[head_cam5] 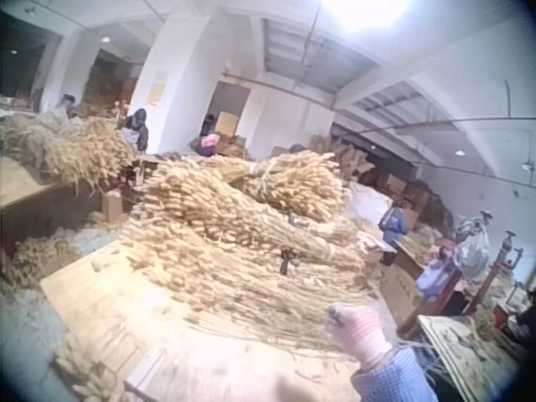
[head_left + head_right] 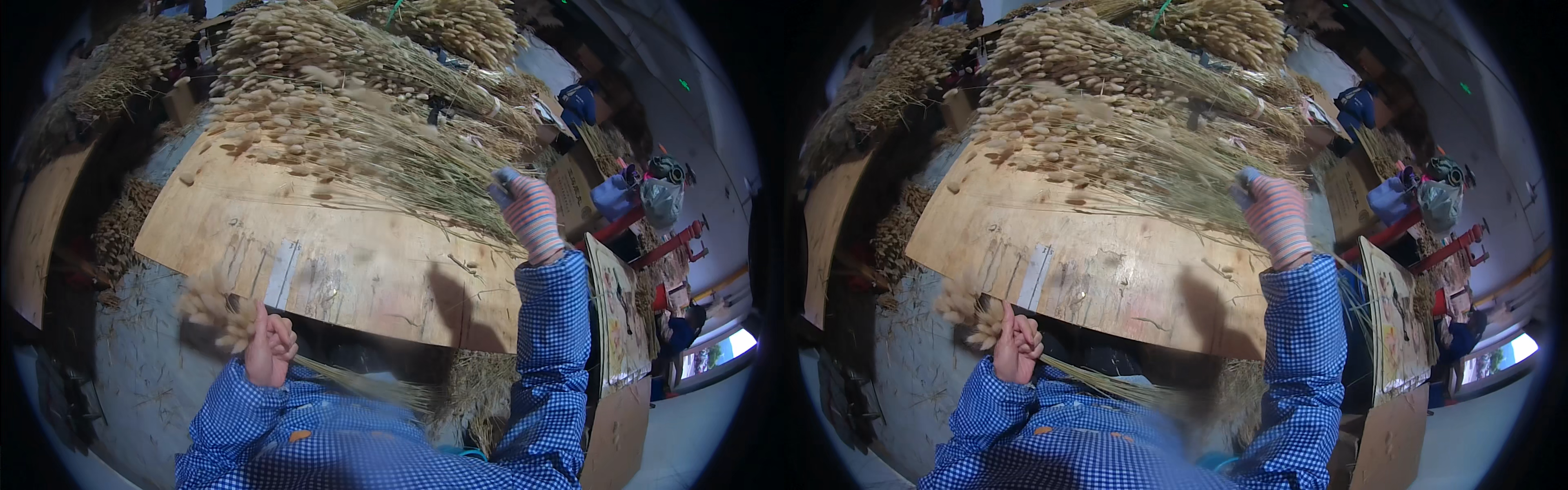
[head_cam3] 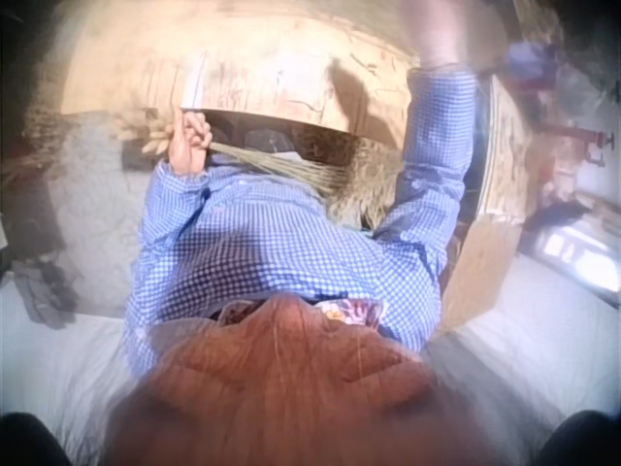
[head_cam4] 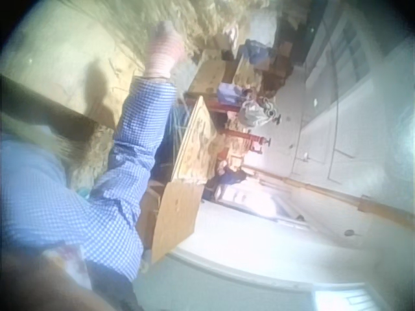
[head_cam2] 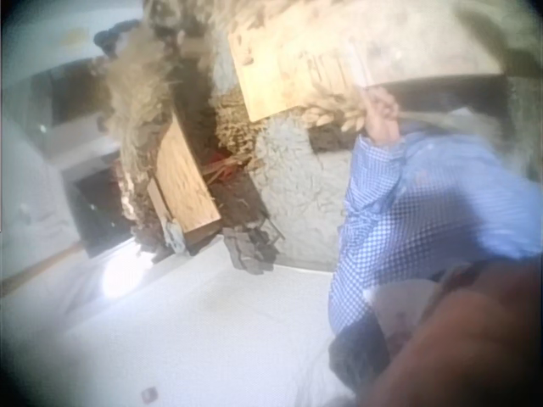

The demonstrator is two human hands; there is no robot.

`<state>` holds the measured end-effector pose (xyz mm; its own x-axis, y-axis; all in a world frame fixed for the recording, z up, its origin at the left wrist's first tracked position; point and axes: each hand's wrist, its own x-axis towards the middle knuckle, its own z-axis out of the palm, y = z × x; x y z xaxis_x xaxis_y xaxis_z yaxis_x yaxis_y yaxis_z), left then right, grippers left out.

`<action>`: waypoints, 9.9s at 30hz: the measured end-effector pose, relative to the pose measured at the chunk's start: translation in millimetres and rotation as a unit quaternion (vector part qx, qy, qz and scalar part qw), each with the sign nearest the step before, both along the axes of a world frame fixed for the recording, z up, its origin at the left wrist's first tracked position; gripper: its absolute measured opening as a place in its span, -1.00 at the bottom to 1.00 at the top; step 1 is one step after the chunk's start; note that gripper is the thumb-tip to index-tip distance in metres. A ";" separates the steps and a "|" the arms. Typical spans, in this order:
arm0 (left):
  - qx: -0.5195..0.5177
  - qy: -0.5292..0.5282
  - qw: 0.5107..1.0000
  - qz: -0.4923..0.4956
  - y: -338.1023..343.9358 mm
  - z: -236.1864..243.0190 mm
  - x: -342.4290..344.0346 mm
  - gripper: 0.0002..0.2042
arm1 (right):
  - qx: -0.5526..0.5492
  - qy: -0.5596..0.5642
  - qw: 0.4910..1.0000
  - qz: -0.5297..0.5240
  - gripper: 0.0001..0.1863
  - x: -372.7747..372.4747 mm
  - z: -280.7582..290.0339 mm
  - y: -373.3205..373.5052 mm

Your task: The person repeatedly strikes bundles of dried grain stalks against a wooden board to separate the heads from the stalks. The person then places the processed stalks into a cardboard box.

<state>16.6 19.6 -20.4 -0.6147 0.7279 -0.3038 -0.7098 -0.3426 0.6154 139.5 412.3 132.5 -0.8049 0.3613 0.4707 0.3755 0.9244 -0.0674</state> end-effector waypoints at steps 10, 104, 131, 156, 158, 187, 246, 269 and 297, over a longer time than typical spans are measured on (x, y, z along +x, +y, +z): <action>0.031 -0.010 0.999 -0.015 -3.6 -4.1 2.3 -0.40 | -0.386 -0.122 0.911 -0.075 -0.75 66.1 -132.0 -28.5; 0.173 -0.061 0.963 0.197 -122.3 -15.1 -76.8 -0.78 | -0.073 -0.146 0.980 0.110 -0.56 68.8 -93.3 -102.7; 0.168 0.027 0.985 0.032 15.0 16.5 13.2 -0.49 | -0.139 0.006 0.972 0.189 -0.84 -18.4 -105.2 -225.7; 0.027 0.084 0.973 0.213 -19.4 26.4 -16.3 -0.53 | 0.061 -0.113 0.977 -0.168 -0.83 266.5 -169.4 -14.8; -0.028 0.066 0.958 0.279 -12.8 25.7 -14.5 -0.52 | -0.040 -0.216 0.916 -0.336 -0.83 301.3 -168.1 3.5; 0.003 -0.015 0.987 0.161 -9.0 3.5 -27.6 -0.52 | 0.062 -0.241 0.965 -0.077 -0.75 -80.1 -139.1 -13.8; 0.048 -0.008 0.995 0.086 7.2 -6.8 -13.8 -0.51 | -0.114 -0.080 0.988 0.062 -0.82 -116.0 -108.2 -98.4; -0.007 -0.016 0.987 0.162 -17.0 1.5 -40.4 -0.49 | -0.036 -0.087 0.991 0.097 -0.77 -211.0 -133.2 -154.0; 0.130 -0.014 0.988 0.079 -34.9 13.8 -32.3 -0.67 | -0.264 0.081 0.938 0.210 -0.89 -55.2 -114.7 -224.2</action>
